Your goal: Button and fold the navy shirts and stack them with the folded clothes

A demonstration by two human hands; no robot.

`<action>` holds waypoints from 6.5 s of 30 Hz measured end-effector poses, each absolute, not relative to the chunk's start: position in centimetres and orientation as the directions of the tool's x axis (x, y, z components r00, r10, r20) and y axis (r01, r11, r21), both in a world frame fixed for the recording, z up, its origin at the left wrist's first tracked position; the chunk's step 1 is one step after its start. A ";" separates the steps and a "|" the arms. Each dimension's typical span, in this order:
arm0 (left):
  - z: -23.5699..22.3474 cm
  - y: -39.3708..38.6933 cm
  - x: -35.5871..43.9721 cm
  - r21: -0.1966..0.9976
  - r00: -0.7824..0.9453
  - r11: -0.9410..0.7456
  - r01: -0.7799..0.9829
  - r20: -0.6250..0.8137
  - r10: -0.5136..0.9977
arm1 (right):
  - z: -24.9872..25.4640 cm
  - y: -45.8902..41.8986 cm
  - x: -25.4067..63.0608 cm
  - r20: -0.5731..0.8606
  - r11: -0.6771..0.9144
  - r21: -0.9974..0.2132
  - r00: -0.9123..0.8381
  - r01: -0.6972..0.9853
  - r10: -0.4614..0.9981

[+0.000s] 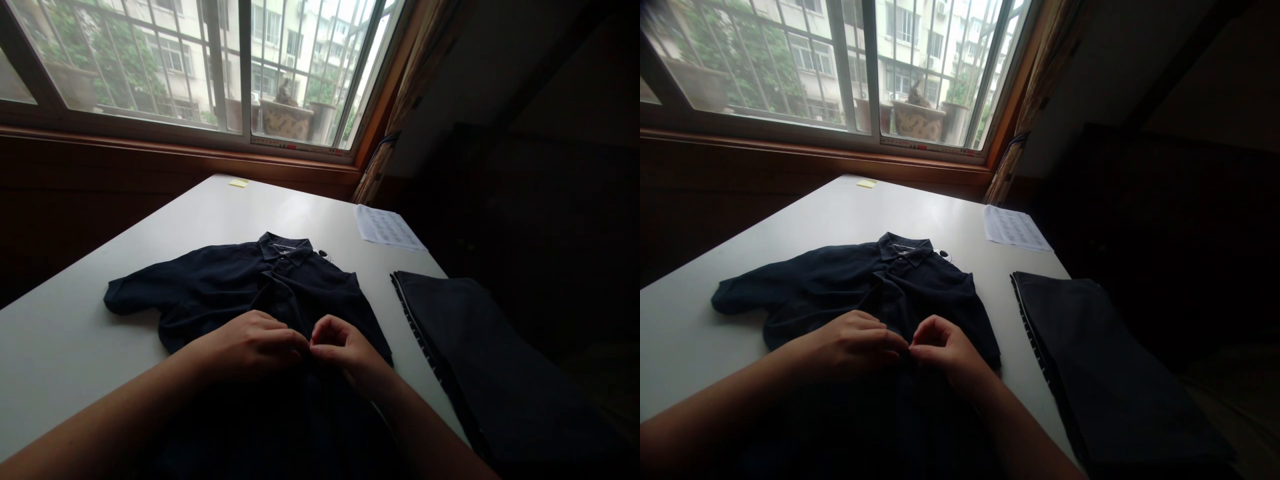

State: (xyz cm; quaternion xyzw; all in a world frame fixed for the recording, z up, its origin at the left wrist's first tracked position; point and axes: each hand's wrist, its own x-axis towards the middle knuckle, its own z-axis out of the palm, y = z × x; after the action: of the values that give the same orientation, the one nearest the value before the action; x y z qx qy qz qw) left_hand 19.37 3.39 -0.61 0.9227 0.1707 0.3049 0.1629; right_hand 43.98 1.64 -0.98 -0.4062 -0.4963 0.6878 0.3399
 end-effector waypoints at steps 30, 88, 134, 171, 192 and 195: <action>-0.8 3.4 19.8 0.522 0.742 -0.822 0.227 0.454 0.493 | -0.3 1.6 44.2 0.018 0.114 -0.958 -0.343 0.262 0.939; 0.6 2.8 20.0 0.089 0.789 -0.956 0.280 0.547 0.281 | -1.0 1.9 44.9 -0.308 -0.250 -0.951 -0.465 0.184 0.830; -0.3 3.1 20.0 0.144 0.841 -0.956 0.257 0.454 0.295 | 0.0 1.7 43.8 -0.316 -0.185 -0.931 -0.444 0.313 0.839; -0.8 3.4 19.6 0.142 0.813 -0.964 0.224 0.518 0.265 | 0.0 1.7 44.5 -0.238 -0.044 -0.937 -0.541 0.346 0.807; -1.3 3.5 20.0 0.159 0.751 -0.961 0.226 0.600 0.276 | -0.4 1.8 44.4 -0.339 -0.295 -0.941 -0.457 0.167 0.823; -1.3 3.4 19.9 0.232 0.740 -0.943 0.239 0.585 0.331 | -0.4 1.7 44.3 -0.322 -0.292 -0.946 -0.469 0.138 0.823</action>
State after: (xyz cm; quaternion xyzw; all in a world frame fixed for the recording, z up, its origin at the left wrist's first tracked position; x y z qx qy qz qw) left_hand 19.95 3.43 -1.31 0.9300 0.1533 0.3264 0.0709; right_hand 44.31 1.70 -0.42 -0.4471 -0.5370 0.6678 0.2563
